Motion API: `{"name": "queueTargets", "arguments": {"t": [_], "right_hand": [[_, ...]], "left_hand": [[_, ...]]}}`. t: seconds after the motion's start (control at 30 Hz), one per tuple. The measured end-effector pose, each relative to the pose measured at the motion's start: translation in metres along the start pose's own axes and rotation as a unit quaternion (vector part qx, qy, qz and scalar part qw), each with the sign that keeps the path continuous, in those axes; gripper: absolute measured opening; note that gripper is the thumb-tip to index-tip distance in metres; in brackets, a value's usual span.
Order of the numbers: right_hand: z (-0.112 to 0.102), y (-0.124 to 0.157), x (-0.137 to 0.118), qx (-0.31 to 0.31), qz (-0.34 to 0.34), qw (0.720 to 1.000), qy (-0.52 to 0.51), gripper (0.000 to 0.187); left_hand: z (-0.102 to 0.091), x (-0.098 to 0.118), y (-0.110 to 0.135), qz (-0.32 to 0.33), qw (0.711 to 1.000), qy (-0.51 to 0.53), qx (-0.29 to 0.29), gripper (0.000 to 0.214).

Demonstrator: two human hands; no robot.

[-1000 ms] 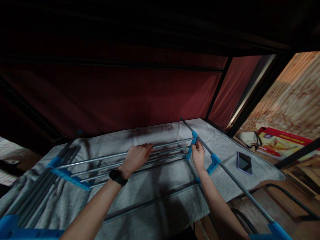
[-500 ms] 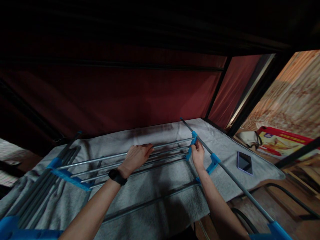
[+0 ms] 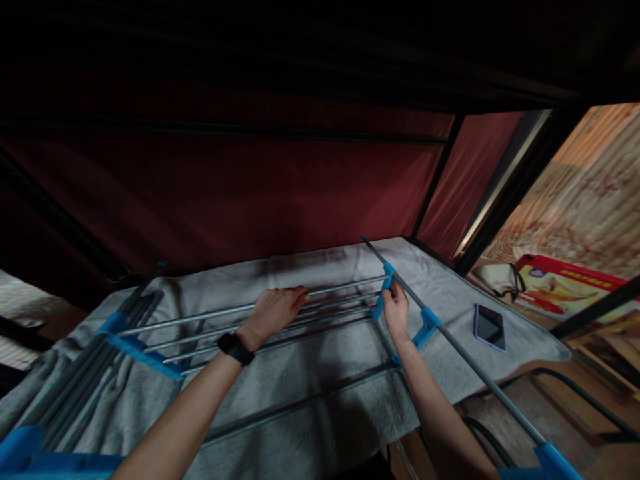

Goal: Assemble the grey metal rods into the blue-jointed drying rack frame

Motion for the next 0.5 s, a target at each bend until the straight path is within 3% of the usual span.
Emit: {"name": "queueTargets", "arguments": {"t": [0.5], "right_hand": [[0.001, 0.003, -0.011, -0.008, -0.018, 1.0, 0.012, 0.052]], "left_hand": [[-0.006, 0.001, -0.004, -0.013, 0.998, 0.045, -0.031, 0.043]]}}
Point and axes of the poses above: each hand's wrist, its own y-axis away from the middle knuckle, its own z-axis out of the palm, x = y × z, the point moved 9 cm from there along -y, towards the middle knuckle, and after that the axes turned 10 degrees about z, right-handed, at the moved point
